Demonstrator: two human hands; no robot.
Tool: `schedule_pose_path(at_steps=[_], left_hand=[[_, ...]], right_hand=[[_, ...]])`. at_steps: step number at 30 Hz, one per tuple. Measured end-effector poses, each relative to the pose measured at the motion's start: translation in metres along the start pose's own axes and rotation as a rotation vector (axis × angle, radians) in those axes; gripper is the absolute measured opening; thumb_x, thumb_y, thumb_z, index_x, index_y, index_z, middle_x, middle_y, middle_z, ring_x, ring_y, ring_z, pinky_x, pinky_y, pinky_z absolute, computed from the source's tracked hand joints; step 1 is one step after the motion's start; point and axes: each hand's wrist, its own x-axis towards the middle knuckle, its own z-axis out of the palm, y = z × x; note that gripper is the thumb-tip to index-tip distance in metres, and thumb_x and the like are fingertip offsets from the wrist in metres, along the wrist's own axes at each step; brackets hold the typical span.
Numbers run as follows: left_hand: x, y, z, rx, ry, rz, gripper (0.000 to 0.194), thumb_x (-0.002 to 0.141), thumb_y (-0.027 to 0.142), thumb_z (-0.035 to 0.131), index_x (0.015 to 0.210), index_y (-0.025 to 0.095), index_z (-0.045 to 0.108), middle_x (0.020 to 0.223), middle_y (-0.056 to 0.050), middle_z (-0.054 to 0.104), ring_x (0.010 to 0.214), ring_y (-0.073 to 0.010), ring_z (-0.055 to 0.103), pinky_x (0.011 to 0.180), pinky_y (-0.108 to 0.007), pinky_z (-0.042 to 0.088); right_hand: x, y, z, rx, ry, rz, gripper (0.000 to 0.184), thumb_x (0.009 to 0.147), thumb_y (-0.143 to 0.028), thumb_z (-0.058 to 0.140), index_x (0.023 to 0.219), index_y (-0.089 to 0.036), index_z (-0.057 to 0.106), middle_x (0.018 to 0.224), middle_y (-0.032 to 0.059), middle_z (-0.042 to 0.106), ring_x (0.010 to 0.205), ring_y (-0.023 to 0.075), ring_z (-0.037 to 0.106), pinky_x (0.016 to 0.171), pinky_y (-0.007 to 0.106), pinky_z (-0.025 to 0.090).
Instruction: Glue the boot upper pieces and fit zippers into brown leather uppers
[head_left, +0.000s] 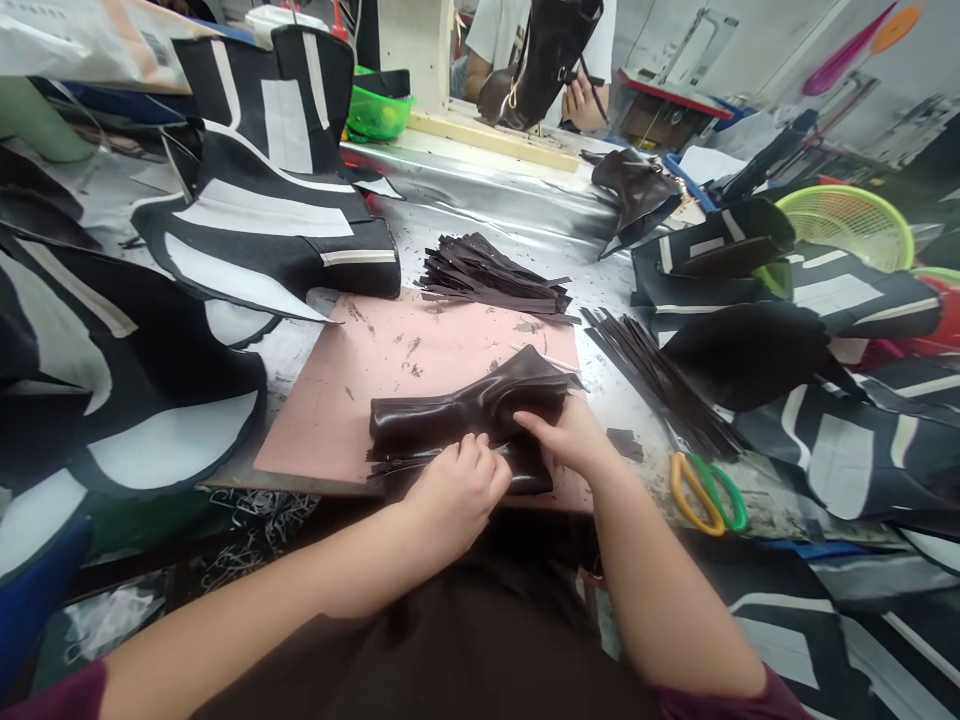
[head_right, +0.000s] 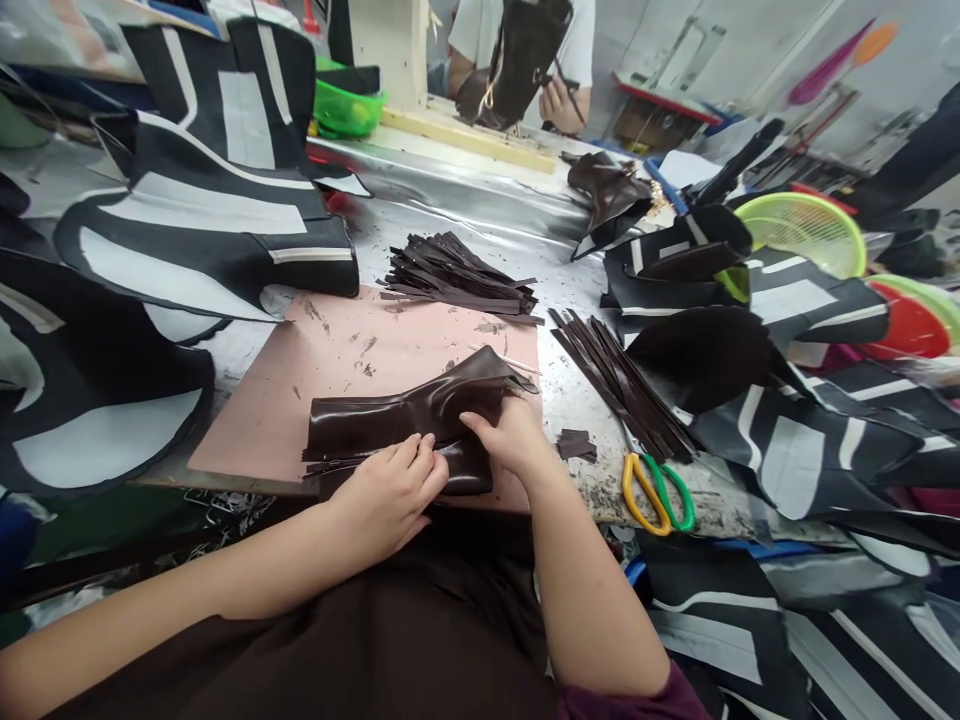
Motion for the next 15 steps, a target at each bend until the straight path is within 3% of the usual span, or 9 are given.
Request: schedule_pose_path(at_steps=[3,8,12,15], left_hand=[[0.0,-0.002,-0.002,-0.011,0.005,0.012,0.055,0.075,0.037,0.057,0.118,0.004,0.045,0.122,-0.023,0.05,0.107,-0.033,0.05,0.08,-0.037,0.044],[0.007,-0.002,-0.008,-0.024,0.008,0.012,0.055,0.074,0.041,0.058,0.117,0.009,0.047,0.132,-0.019,0.042,0.095,-0.0296,0.054,0.069,-0.036,0.046],[0.016,0.002,-0.005,-0.04,0.036,0.027,0.056,0.072,0.042,0.06,0.111,0.004,0.048,0.124,-0.026,0.047,0.106,-0.0326,0.049,0.086,-0.041,0.039],[0.02,0.003,-0.005,-0.056,0.034,0.035,0.059,0.07,0.045,0.061,0.111,0.005,0.047,0.13,-0.026,0.04,0.109,-0.0332,0.048,0.087,-0.04,0.038]], right_hand=[[0.001,0.003,0.002,0.005,-0.007,0.056,0.032,0.07,-0.028,0.061,0.098,-0.013,0.063,0.099,0.0111,0.066,0.097,0.0245,0.06,0.087,0.038,0.046],[-0.001,0.003,0.002,0.02,-0.021,0.031,0.035,0.07,-0.026,0.061,0.102,-0.012,0.061,0.101,0.0109,0.066,0.098,0.0234,0.06,0.088,0.035,0.046],[0.0,0.002,0.004,-0.023,0.015,0.051,0.034,0.071,-0.025,0.061,0.101,-0.01,0.061,0.102,0.0123,0.065,0.098,0.0241,0.06,0.087,0.035,0.046],[0.002,0.001,0.004,-0.068,-0.005,0.073,0.029,0.072,-0.024,0.061,0.097,-0.011,0.063,0.098,0.012,0.067,0.095,0.0248,0.061,0.085,0.036,0.047]])
